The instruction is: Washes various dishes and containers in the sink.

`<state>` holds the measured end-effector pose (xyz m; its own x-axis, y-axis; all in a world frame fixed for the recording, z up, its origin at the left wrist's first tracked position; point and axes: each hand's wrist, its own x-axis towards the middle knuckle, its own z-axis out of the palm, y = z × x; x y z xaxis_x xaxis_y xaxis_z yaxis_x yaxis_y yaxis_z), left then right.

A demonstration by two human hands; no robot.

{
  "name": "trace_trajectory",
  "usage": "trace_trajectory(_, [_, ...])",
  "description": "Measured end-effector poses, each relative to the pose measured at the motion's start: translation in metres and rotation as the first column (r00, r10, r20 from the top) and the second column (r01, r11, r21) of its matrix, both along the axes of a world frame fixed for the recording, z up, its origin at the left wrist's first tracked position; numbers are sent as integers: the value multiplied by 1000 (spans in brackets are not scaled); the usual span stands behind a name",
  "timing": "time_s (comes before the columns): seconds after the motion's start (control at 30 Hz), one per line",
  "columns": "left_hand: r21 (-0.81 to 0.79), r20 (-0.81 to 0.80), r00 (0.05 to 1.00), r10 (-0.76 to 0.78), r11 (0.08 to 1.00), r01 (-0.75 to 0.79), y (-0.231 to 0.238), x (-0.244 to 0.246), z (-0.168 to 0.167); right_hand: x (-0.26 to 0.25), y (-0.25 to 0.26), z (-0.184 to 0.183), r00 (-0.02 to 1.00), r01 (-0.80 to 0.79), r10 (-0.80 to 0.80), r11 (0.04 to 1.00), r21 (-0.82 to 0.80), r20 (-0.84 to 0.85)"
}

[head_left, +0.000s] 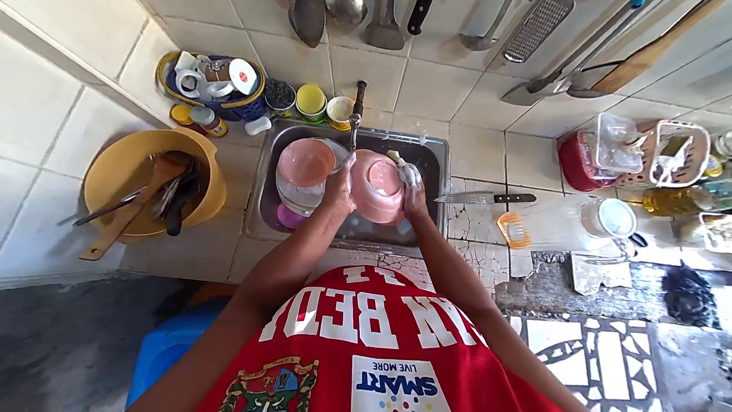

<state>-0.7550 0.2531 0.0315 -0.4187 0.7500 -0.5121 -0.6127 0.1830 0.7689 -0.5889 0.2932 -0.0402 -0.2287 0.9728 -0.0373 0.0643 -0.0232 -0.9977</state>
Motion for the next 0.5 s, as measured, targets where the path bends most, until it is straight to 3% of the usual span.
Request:
trace_trajectory(0.07, [96, 102, 994, 30, 995, -39, -3, 1, -8, 2, -15, -4, 979, 71, -100, 984, 162, 179])
trace_trajectory(0.13, [170, 162, 986, 30, 984, -58, -4, 1, -14, 3, -33, -1, 934, 37, -149, 944, 327, 326])
trace_trajectory(0.23, [120, 172, 984, 56, 990, -77, 3, 2, -19, -5, -53, -8, 905, -62, -179, 842, 536, 386])
trace_trajectory(0.4, [-82, -131, 991, 21, 996, -32, 6, 17, 0, -21, -41, 14, 841, -325, -150, 629, 706, 520])
trace_trajectory(0.43, [-75, -211, 977, 10, 997, -26, 6, 19, 0, -24, -37, 24, 810, -360, -163, 619, 698, 563])
trace_trajectory(0.5, [-19, -337, 941, -8, 1000, 1, 7, 19, -5, -26, -23, 44, 763, -371, -121, 723, 582, 636])
